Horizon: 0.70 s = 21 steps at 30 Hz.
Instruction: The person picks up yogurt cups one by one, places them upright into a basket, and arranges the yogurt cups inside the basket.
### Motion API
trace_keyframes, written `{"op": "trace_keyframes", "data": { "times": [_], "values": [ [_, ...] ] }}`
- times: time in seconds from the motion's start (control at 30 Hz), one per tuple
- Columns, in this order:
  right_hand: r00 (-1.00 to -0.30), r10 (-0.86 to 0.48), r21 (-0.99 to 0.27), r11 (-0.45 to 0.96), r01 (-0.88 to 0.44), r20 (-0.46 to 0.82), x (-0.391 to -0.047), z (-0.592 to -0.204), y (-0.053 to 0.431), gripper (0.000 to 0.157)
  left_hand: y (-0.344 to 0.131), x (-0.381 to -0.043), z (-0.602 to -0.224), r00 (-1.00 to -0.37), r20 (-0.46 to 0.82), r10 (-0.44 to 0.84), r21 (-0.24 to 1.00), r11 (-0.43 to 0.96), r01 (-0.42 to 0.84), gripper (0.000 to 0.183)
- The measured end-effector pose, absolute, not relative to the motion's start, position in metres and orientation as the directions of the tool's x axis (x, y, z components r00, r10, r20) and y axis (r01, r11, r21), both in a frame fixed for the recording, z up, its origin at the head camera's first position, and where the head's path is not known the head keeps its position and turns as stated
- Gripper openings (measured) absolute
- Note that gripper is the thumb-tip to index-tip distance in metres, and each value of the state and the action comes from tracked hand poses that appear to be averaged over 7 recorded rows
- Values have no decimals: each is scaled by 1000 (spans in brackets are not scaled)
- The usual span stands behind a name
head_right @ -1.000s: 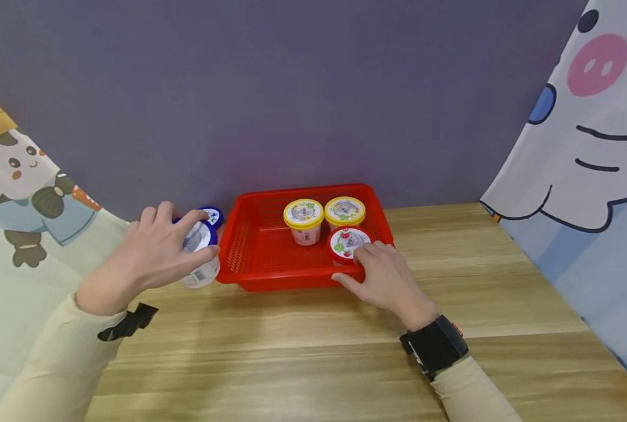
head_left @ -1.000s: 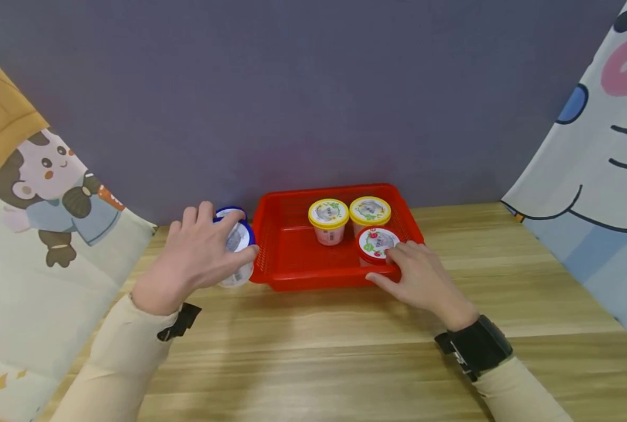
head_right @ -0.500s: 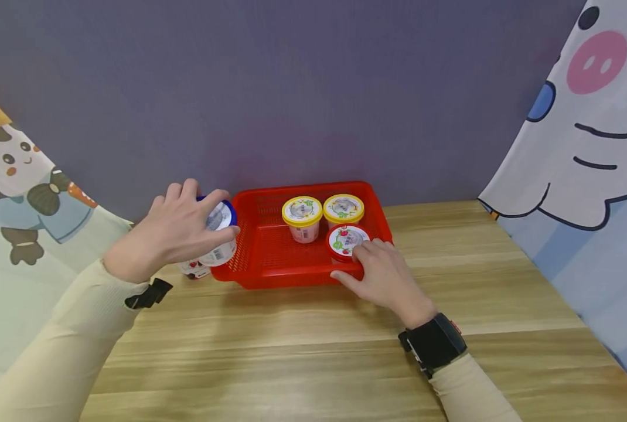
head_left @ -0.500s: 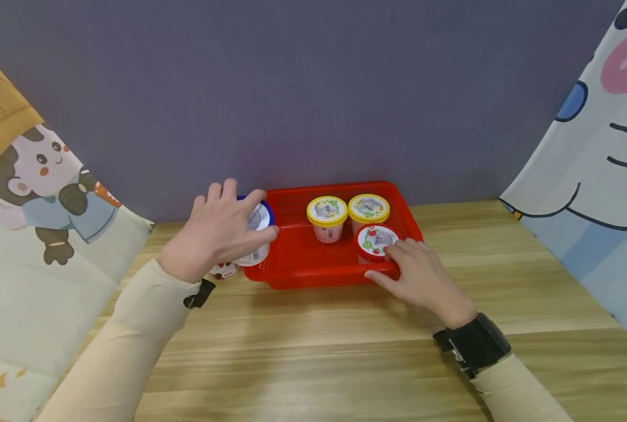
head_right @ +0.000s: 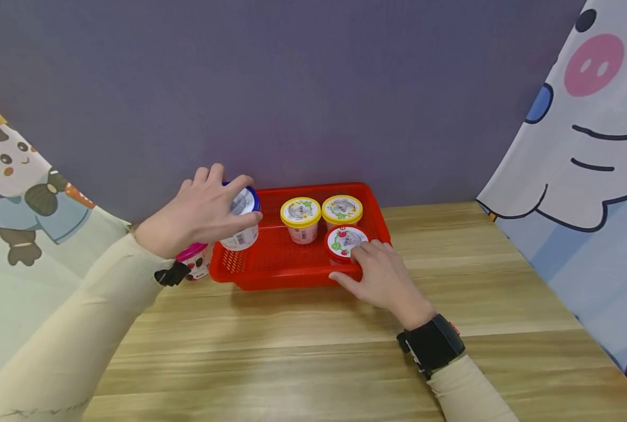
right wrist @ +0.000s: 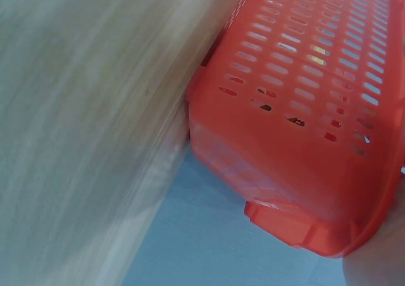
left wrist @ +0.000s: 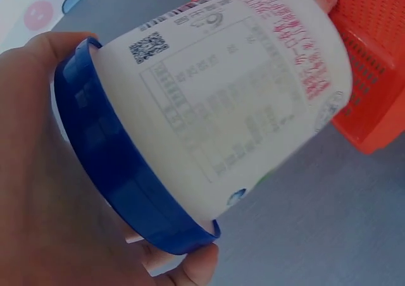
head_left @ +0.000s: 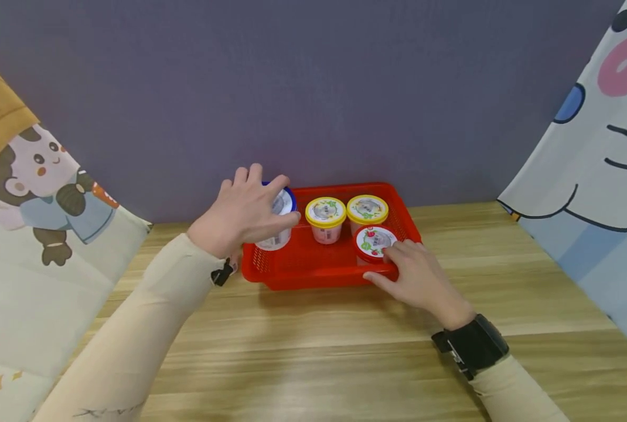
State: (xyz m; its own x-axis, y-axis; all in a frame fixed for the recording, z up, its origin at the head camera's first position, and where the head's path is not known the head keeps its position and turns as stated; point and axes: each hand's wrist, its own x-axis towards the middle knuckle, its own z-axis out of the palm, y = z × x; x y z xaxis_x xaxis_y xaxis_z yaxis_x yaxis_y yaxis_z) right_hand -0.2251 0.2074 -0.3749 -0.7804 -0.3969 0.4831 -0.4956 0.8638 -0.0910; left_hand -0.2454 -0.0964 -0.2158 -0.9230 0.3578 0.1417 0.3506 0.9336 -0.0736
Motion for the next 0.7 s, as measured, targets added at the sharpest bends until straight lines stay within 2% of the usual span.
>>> {"op": "trace_keyframes", "data": {
  "times": [0.27, 0.53, 0.7],
  "values": [
    [-773, -398, -96, 859, -503, 494, -223, -375, 208, 59, -78, -264, -226, -927, 109, 358, -55, 934, 354, 70],
    [-773, -402, -89, 860, -503, 490, -224, -375, 208, 54, -63, -271, -246, -920, 55, 388, -171, 911, 374, 76],
    [-773, -400, -90, 860, -503, 492, -224, -374, 207, 54, -58, -274, -252, -924, 26, 382, -156, 914, 374, 77]
  ]
}}
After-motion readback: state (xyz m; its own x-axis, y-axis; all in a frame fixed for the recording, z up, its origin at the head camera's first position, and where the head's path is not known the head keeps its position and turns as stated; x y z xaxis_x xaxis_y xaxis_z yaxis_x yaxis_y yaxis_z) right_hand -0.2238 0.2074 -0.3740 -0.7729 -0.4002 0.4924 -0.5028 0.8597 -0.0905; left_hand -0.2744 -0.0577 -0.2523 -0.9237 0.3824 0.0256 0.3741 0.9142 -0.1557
